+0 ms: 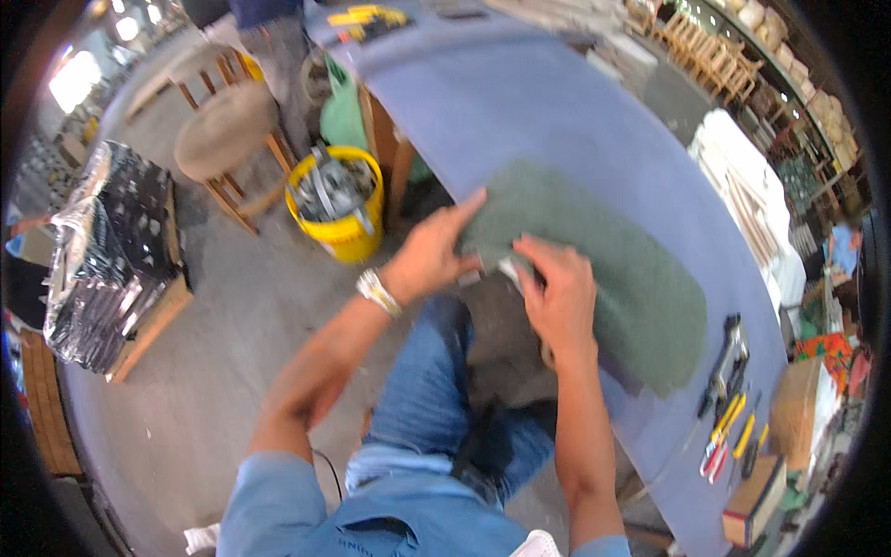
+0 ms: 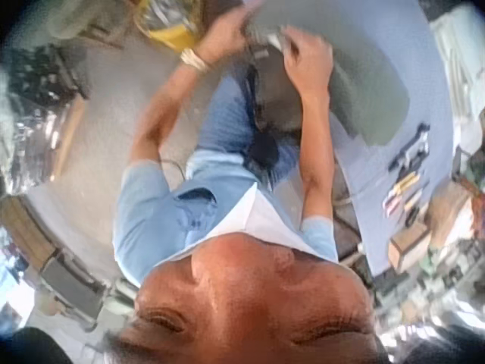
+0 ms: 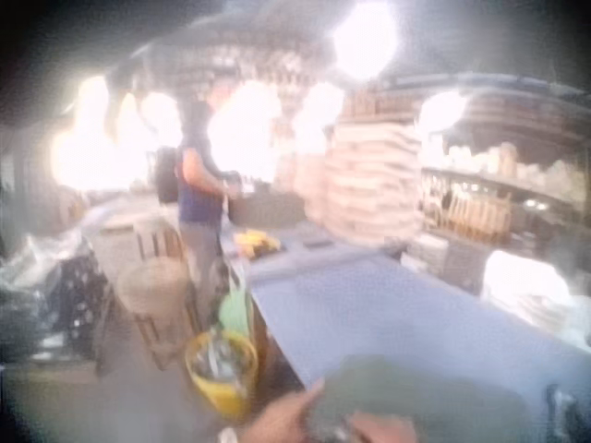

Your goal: The person assembles cushion covers by folding fabric, inserting foam inserts, and securing edges with a staple gun. They then trim excess fabric with scissors and place the finished cushions on a nearby stack.

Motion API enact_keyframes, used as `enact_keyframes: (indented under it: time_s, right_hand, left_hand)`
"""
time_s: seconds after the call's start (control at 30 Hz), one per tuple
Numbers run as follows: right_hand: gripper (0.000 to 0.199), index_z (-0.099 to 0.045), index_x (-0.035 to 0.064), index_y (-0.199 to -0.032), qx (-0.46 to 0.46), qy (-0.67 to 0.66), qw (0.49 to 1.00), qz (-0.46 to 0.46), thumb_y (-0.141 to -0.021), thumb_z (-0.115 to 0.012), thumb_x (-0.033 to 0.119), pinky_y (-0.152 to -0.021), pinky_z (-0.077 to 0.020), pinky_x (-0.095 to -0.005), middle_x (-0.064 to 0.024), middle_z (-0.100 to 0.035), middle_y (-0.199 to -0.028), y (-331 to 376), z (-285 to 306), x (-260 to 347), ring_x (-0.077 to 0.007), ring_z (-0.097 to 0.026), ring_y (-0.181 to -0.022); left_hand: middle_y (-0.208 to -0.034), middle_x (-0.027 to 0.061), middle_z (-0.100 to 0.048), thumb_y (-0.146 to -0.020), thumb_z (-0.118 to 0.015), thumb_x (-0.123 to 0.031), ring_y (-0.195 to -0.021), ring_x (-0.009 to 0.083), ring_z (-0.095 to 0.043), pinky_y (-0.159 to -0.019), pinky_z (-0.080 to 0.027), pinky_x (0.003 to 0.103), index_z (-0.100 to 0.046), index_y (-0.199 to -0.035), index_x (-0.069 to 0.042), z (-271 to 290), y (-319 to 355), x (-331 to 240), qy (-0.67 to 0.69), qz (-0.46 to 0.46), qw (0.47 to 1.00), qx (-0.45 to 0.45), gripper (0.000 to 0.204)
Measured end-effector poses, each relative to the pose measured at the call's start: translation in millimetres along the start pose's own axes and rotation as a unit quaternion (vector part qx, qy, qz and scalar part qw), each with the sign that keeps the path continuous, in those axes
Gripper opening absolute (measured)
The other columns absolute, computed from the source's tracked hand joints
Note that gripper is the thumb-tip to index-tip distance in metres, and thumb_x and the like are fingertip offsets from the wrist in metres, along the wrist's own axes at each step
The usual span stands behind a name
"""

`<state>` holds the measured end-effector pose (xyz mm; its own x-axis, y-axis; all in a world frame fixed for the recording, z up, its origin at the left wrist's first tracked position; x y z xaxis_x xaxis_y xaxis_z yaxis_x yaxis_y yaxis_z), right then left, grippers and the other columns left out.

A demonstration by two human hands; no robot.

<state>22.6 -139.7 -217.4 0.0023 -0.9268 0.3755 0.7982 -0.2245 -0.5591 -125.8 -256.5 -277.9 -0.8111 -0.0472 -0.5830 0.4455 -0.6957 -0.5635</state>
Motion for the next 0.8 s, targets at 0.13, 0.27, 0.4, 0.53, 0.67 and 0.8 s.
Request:
enact_keyframes:
  time_s: [0.13,0.27,0.4,0.53,0.67,0.8]
  right_hand:
    - [0.025,-0.073,0.0090,-0.113,0.008,-0.083,0.992,-0.097,-0.089,-0.074,0.015,-0.081,-0.0519,-0.0399,-0.0082,-0.075,-0.109,-15.1,55.5,-2.6,-0.0303,-0.067,-0.093]
    - [0.023,-0.073,0.0080,-0.113,-0.053,-0.045,0.998,0.006,-0.093,-0.071,0.019,-0.083,-0.0528,-0.0397,-0.0108,-0.074,-0.109,-43.0,93.8,10.5,-0.0320,-0.067,-0.095]
    - [0.025,-0.073,0.0080,-0.114,-0.034,0.014,0.998,0.046,-0.093,-0.072,0.022,-0.082,-0.0529,-0.0425,-0.0120,-0.074,-0.110,-78.7,97.1,0.0,-0.0346,-0.068,-0.097]
    - [0.029,-0.074,0.0101,-0.113,0.035,0.022,0.999,0.017,-0.092,-0.072,0.029,-0.078,-0.0533,-0.0462,-0.0150,-0.074,-0.102,-124.1,80.4,-14.9,-0.0389,-0.068,-0.092]
    - [0.030,-0.075,0.0129,-0.111,0.089,0.028,0.996,-0.005,-0.092,-0.071,0.037,-0.075,-0.0537,-0.0489,-0.0173,-0.073,-0.094,-152.8,77.1,-34.4,-0.0417,-0.068,-0.087]
    - [0.031,-0.076,0.0133,-0.107,0.125,0.056,0.990,0.022,-0.093,-0.069,0.040,-0.076,-0.0541,-0.0499,-0.0169,-0.074,-0.093,-175.4,70.1,-42.0,-0.0410,-0.069,-0.089]
  left_hand:
    - [-0.081,0.0080,-0.060,-0.064,-0.089,-0.047,-0.078,0.0271,-0.059,-0.076,-0.048,0.039,-0.049,-0.148,-0.009,23.5,-34.9,-52.6,-0.115,-0.108,0.987,-0.022,0.101]
    - [-0.073,0.0038,-0.058,-0.067,-0.083,-0.058,-0.078,0.0244,-0.060,-0.074,-0.046,0.037,-0.068,-0.123,-0.004,43.2,-80.0,-93.9,-0.169,-0.150,0.973,-0.041,0.080]
    - [-0.086,0.0066,-0.070,-0.069,-0.080,-0.064,-0.083,0.0248,-0.062,-0.073,-0.048,0.039,-0.075,-0.107,-0.005,49.2,-113.5,-94.5,-0.205,-0.134,0.966,-0.081,0.070]
    - [-0.098,0.0128,-0.073,-0.076,-0.082,-0.055,-0.089,0.0283,-0.066,-0.076,-0.052,0.041,-0.073,-0.115,-0.003,50.6,-131.4,-61.4,-0.061,-0.077,0.993,-0.065,0.065]
    - [-0.107,0.0151,-0.074,-0.085,-0.081,-0.041,-0.092,0.0270,-0.068,-0.085,-0.053,0.038,-0.069,-0.121,-0.002,42.4,-150.5,-59.4,0.043,0.069,0.995,0.064,0.054]
    - [-0.102,0.0133,-0.074,-0.092,-0.077,-0.033,-0.086,0.0188,-0.066,-0.081,-0.052,0.033,-0.069,-0.121,-0.003,40.7,-156.1,-42.6,0.047,0.023,0.997,0.049,0.042]
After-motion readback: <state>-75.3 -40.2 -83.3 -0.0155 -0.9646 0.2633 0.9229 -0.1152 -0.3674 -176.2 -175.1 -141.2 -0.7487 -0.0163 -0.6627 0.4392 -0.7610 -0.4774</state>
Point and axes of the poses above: each hand's wrist, its own y-axis away from the middle knuckle, its own z-axis out of the back of the hand, x = y × z, the point moved 7 cm from there along -y, towards the middle knuckle
